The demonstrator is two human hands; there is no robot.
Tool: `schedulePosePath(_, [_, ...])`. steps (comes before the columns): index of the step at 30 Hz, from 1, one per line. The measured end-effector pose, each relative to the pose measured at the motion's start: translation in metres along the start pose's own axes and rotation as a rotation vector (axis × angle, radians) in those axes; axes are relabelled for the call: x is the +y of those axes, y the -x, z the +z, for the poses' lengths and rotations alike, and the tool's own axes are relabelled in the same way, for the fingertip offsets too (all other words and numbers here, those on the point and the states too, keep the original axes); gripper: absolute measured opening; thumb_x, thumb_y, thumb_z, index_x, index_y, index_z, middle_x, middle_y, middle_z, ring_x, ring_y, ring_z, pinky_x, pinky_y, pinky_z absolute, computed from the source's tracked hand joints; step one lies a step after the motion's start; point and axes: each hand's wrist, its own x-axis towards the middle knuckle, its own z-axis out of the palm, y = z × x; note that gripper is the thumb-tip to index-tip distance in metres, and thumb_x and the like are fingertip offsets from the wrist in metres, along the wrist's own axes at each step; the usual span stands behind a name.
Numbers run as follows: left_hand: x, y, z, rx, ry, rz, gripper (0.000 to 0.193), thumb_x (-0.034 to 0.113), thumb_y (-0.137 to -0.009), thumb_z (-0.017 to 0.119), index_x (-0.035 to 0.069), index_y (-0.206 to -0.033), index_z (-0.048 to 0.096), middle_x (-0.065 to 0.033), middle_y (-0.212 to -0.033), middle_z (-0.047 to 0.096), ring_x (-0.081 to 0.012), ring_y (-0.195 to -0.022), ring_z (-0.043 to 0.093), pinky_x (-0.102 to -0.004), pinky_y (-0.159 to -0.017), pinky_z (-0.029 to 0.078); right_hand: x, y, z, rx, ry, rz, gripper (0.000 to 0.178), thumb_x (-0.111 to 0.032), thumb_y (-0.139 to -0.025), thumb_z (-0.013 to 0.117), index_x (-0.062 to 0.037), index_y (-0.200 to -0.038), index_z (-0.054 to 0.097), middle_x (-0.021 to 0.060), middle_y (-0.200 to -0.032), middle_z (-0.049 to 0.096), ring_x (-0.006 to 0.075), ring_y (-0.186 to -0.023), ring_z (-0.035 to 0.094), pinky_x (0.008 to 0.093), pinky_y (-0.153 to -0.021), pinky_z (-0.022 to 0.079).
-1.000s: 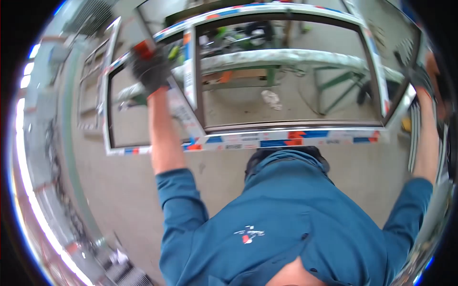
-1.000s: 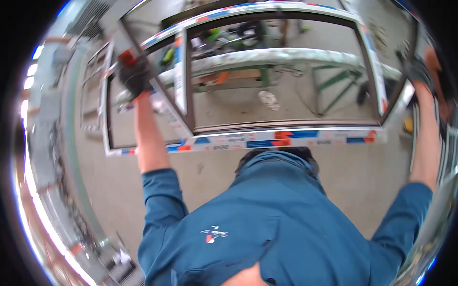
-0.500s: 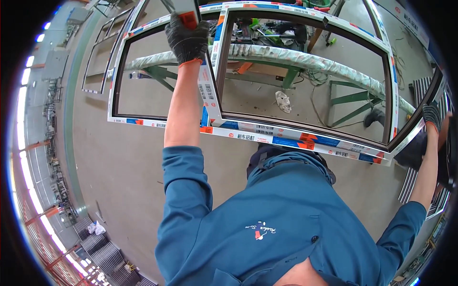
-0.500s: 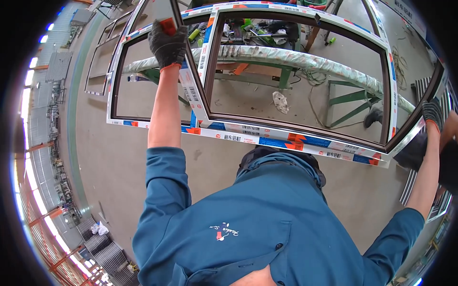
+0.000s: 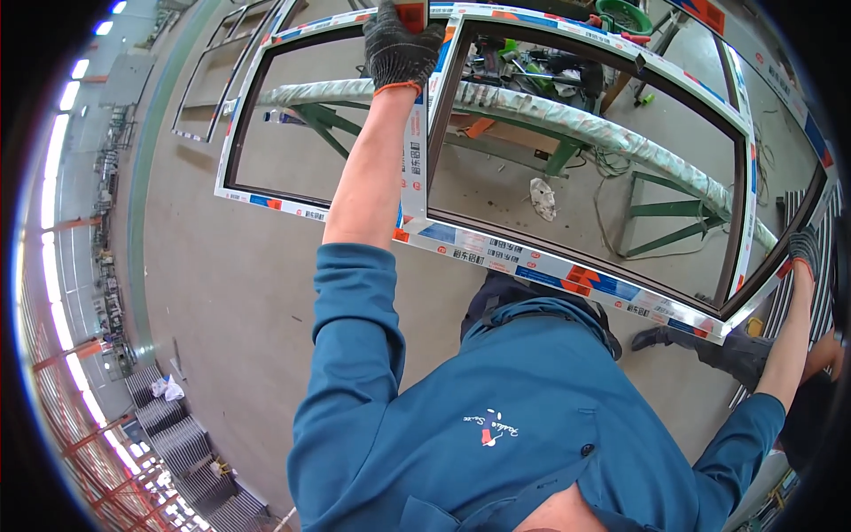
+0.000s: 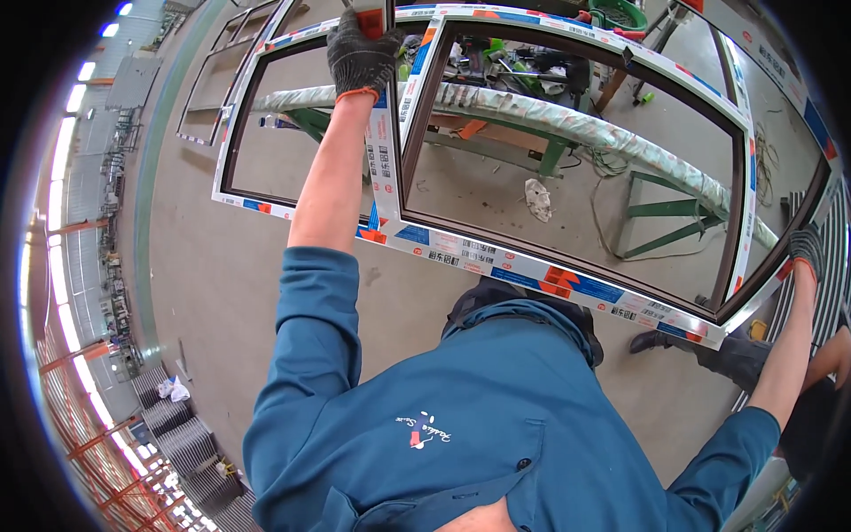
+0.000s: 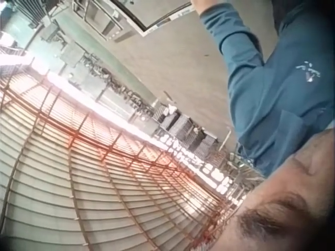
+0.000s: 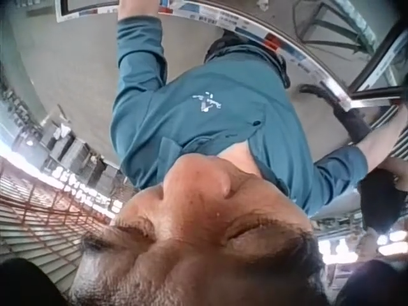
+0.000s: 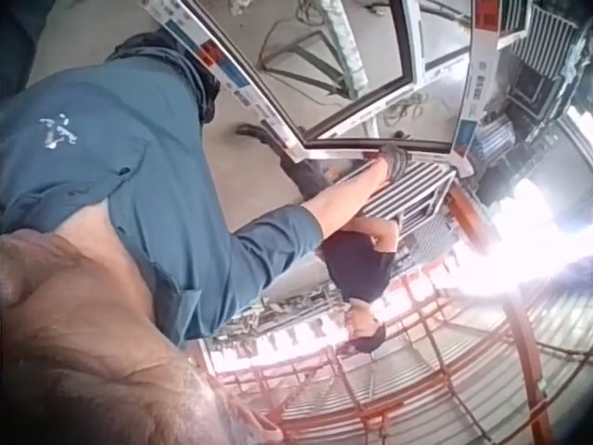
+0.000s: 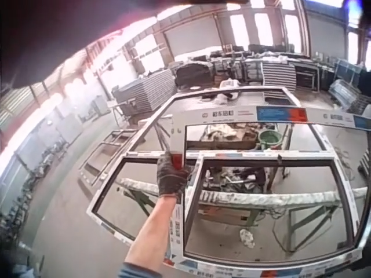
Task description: Assembling a metal window frame by applying sealant and using a mallet to fit components.
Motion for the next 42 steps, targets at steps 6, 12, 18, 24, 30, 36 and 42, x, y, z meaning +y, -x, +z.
schedulePosePath(6, [-0.009,0.007,0.017,0.013,-0.016,0.031,0.054,0.031,-0.065,0.082,0.004,-0.107,0.062,-0.0209,-0.099,0.066,-0.0403,-0.094,0.060,-0.0455,-0.086,0.048,-0.022,0.006,0.005,-0.010,-0.047,0.001,0.032,-0.033,-0.081,0.063,-0.0031,-0.093,0.064,0.0258,-0.084,0.064,0.0429,-0.079,0.063,0.0496,-0.068,0.051])
schedulePosePath(12, [-0.012,0.000,0.027,-0.014,0.007,0.023,0.057,0.032,-0.066,0.081,0.003,-0.112,0.062,-0.0206,-0.100,0.067,-0.0396,-0.096,0.061,-0.0451,-0.088,0.048,-0.023,0.011,0.005,0.102,-0.028,-0.048,0.032,-0.036,-0.083,0.064,-0.0047,-0.088,0.062,0.0235,-0.078,0.063,0.0407,-0.074,0.062,0.0485,-0.064,0.050])
schedulePosePath(18, [-0.023,0.002,0.030,-0.047,-0.009,-0.006,0.072,0.037,-0.063,0.082,-0.004,-0.117,0.058,-0.0253,-0.104,0.062,-0.0423,-0.101,0.058,-0.0466,-0.091,0.047,-0.043,0.013,0.005,0.051,-0.059,-0.032,0.032,-0.036,-0.084,0.062,-0.0040,-0.087,0.063,0.0247,-0.080,0.063,0.0413,-0.075,0.062,0.0497,-0.065,0.050])
schedulePosePath(24, [-0.038,0.005,0.029,-0.039,-0.005,-0.015,0.078,0.036,-0.064,0.083,-0.005,-0.124,0.055,-0.0260,-0.108,0.061,-0.0410,-0.103,0.058,-0.0455,-0.094,0.046,-0.053,0.020,-0.004,0.079,-0.073,-0.050,0.034,-0.036,-0.083,0.061,-0.0032,-0.090,0.066,0.0262,-0.087,0.064,0.0424,-0.084,0.063,0.0500,-0.072,0.050])
schedulePosePath(30, [-0.018,0.000,0.055,-0.013,0.068,0.011,0.081,0.039,-0.062,0.084,-0.006,-0.123,0.055,-0.0269,-0.110,0.061,-0.0422,-0.104,0.057,-0.0460,-0.095,0.045,0.019,0.022,-0.009,-0.069,-0.218,0.044,0.031,-0.034,-0.082,0.063,-0.0039,-0.090,0.066,0.0249,-0.081,0.064,0.0410,-0.079,0.064,0.0480,-0.068,0.050])
schedulePosePath(36, [-0.030,0.004,0.064,0.030,0.011,0.024,0.068,0.036,-0.064,0.083,-0.002,-0.116,0.061,-0.0244,-0.102,0.065,-0.0413,-0.099,0.060,-0.0453,-0.092,0.046,-0.061,0.021,-0.024,-0.026,-0.035,0.031,0.031,-0.027,-0.083,0.059,-0.0043,-0.103,0.067,0.0265,-0.096,0.066,0.0415,-0.093,0.064,0.0473,-0.081,0.052])
schedulePosePath(42, [-0.039,0.009,0.068,-0.125,-0.036,-0.025,0.074,0.034,-0.067,0.077,-0.006,-0.125,0.054,-0.0262,-0.109,0.060,-0.0420,-0.102,0.058,-0.0471,-0.093,0.046,-0.094,0.030,-0.036,-0.087,0.052,0.057,0.024,-0.022,-0.080,0.058,-0.0032,-0.092,0.067,0.0241,-0.096,0.067,0.0392,-0.096,0.065,0.0462,-0.085,0.051])
